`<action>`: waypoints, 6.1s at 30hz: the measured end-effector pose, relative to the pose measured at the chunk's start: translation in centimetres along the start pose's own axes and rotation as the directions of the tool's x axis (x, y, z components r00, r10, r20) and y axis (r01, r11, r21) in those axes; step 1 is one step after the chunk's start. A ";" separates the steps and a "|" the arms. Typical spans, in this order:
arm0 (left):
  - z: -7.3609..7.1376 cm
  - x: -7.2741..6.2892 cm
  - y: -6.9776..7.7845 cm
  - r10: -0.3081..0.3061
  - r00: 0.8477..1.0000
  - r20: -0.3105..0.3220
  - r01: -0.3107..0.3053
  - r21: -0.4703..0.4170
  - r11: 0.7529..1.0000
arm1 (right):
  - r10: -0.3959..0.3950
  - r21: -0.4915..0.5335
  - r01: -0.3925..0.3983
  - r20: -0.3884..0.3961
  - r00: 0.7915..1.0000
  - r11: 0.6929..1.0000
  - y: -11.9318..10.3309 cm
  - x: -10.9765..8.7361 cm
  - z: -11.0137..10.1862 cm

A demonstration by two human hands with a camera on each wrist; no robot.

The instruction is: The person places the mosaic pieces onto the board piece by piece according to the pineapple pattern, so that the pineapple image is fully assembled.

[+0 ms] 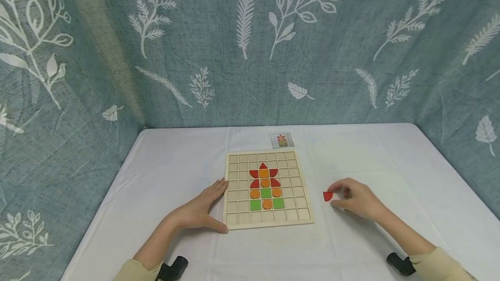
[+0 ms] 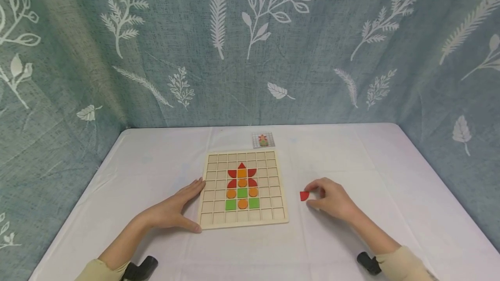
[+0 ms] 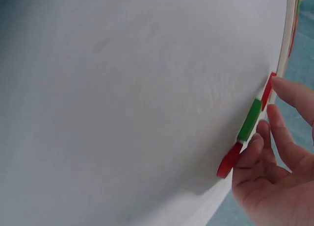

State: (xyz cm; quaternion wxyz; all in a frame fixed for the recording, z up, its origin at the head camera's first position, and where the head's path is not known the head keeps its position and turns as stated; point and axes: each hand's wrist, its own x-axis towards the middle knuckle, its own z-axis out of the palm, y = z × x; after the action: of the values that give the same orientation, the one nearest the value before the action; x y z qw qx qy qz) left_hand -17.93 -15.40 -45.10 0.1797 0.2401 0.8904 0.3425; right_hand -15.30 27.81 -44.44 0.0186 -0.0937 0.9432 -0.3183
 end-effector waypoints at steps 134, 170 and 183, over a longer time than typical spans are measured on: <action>0.2 -0.6 0.7 -0.019 1.000 0.005 0.019 -0.011 1.000 | -0.387 0.232 0.347 0.158 0.908 0.909 -7.4 1.6 5.8; 0.4 -0.5 0.6 -0.024 1.000 -0.001 0.024 -0.016 1.000 | -0.172 0.081 0.162 0.142 0.975 0.983 2.2 -0.8 -1.4; 0.6 -0.4 0.4 -0.022 1.000 -0.008 0.022 -0.011 1.000 | -0.153 0.058 0.148 0.094 0.984 0.987 1.7 -0.9 -1.3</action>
State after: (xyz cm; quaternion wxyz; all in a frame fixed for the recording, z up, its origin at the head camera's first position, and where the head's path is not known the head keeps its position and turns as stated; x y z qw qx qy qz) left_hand -17.22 -15.07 -45.21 0.1810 0.2278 0.8918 0.3463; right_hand -14.85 30.08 -44.44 0.0432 -0.1800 0.9229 -0.3376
